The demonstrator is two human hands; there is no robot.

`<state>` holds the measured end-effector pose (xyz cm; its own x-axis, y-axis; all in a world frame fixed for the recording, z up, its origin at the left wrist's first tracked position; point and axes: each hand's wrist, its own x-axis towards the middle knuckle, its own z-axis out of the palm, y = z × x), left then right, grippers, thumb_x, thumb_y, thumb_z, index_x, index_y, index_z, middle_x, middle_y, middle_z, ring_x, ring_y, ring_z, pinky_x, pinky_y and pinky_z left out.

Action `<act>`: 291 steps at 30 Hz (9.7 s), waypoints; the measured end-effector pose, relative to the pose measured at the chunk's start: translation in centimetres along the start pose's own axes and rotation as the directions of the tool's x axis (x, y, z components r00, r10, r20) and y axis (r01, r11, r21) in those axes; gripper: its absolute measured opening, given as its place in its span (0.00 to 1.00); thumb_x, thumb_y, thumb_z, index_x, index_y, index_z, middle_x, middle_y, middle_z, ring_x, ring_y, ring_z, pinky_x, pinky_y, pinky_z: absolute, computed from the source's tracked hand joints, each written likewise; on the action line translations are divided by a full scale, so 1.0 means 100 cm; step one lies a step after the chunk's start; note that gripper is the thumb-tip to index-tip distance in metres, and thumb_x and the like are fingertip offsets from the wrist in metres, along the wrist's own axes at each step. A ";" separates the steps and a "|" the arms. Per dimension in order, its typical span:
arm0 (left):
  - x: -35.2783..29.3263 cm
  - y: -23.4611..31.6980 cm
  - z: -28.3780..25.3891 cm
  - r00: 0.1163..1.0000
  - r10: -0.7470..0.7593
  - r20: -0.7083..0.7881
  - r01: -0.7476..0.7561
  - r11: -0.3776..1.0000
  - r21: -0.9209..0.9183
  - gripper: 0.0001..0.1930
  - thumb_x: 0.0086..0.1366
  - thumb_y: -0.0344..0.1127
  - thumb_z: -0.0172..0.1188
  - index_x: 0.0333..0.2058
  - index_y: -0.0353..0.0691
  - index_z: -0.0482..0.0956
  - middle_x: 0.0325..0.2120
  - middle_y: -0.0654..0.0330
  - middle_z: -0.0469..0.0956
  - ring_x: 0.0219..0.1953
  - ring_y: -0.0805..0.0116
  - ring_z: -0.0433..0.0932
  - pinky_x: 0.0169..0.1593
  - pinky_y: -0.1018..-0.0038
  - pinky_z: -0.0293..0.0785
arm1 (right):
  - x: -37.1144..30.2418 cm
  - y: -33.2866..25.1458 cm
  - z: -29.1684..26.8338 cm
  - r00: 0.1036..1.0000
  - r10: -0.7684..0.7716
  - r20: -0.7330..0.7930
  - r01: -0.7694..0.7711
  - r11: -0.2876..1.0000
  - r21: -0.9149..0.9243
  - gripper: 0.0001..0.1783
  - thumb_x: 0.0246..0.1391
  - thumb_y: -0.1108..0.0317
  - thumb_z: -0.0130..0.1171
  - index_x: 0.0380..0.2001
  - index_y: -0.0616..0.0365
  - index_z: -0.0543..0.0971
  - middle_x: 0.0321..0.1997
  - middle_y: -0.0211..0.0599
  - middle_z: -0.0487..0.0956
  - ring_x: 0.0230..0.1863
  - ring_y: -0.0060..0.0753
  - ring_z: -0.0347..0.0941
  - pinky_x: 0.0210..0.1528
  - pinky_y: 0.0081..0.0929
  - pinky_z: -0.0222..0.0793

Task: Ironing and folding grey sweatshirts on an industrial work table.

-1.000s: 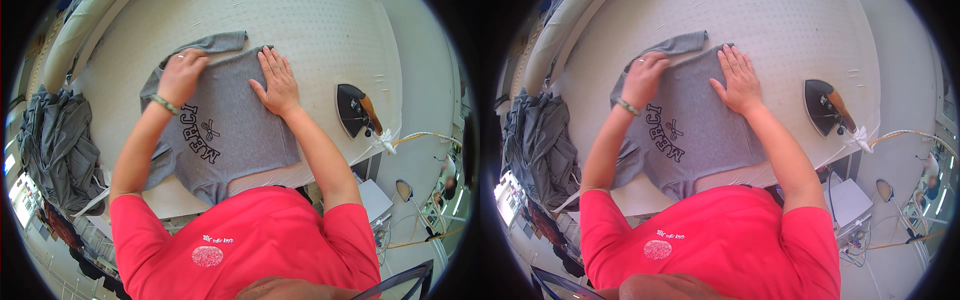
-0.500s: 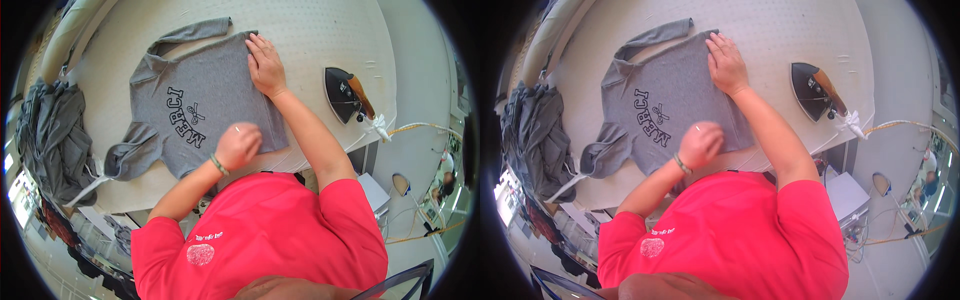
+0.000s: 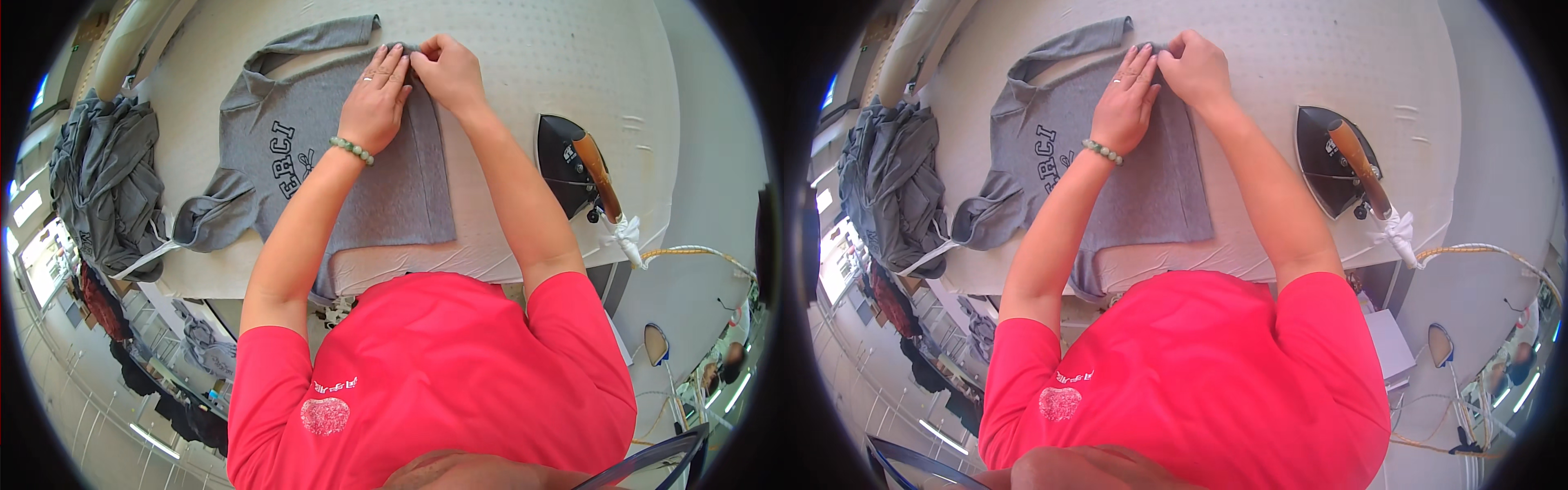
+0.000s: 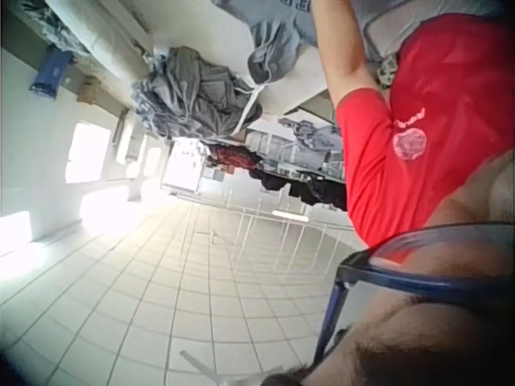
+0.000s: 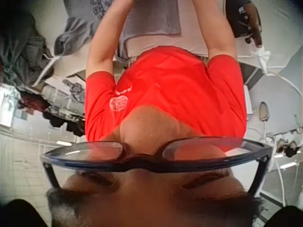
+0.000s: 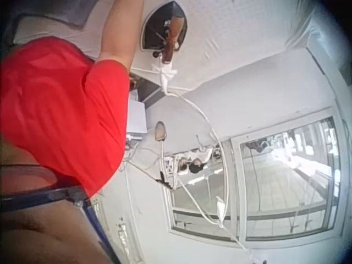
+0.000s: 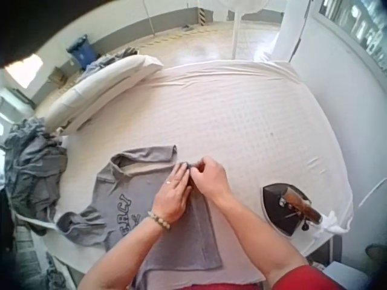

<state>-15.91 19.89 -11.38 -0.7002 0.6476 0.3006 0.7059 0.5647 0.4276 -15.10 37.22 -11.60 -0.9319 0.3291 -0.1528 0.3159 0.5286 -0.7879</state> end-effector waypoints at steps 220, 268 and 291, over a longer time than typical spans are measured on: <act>-0.195 -0.215 -0.210 0.678 -0.669 0.307 0.735 0.613 -0.289 0.12 0.67 0.39 0.64 0.43 0.37 0.85 0.36 0.52 0.86 0.40 0.57 0.85 0.46 0.65 0.78 | 0.167 -0.156 0.102 0.819 -0.057 0.571 0.543 0.399 -0.739 0.21 0.57 0.66 0.62 0.55 0.54 0.79 0.55 0.51 0.80 0.55 0.56 0.79 0.57 0.46 0.76; -0.111 -0.224 -0.179 0.968 -0.059 0.244 -0.079 0.850 0.521 0.04 0.61 0.29 0.56 0.36 0.42 0.76 0.31 0.60 0.78 0.30 0.62 0.85 0.31 0.68 0.83 | 0.000 -0.139 0.171 0.651 -0.645 0.400 0.758 0.531 -0.378 0.07 0.60 0.66 0.61 0.40 0.53 0.82 0.38 0.38 0.81 0.37 0.48 0.82 0.40 0.44 0.79; -0.115 -0.239 -0.168 0.991 0.113 0.076 -0.136 0.846 0.515 0.03 0.64 0.32 0.58 0.33 0.46 0.72 0.27 0.61 0.76 0.22 0.64 0.82 0.24 0.69 0.79 | 0.003 -0.133 0.182 0.552 -0.756 0.350 0.800 0.363 -0.478 0.06 0.59 0.70 0.56 0.29 0.54 0.70 0.21 0.38 0.79 0.22 0.43 0.81 0.23 0.39 0.76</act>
<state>-26.55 -9.68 -10.75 -0.6060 0.7443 0.2808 0.7477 0.6534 -0.1182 -22.82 15.99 -12.03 -0.8163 -0.4921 0.3026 -0.5455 0.8290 -0.1233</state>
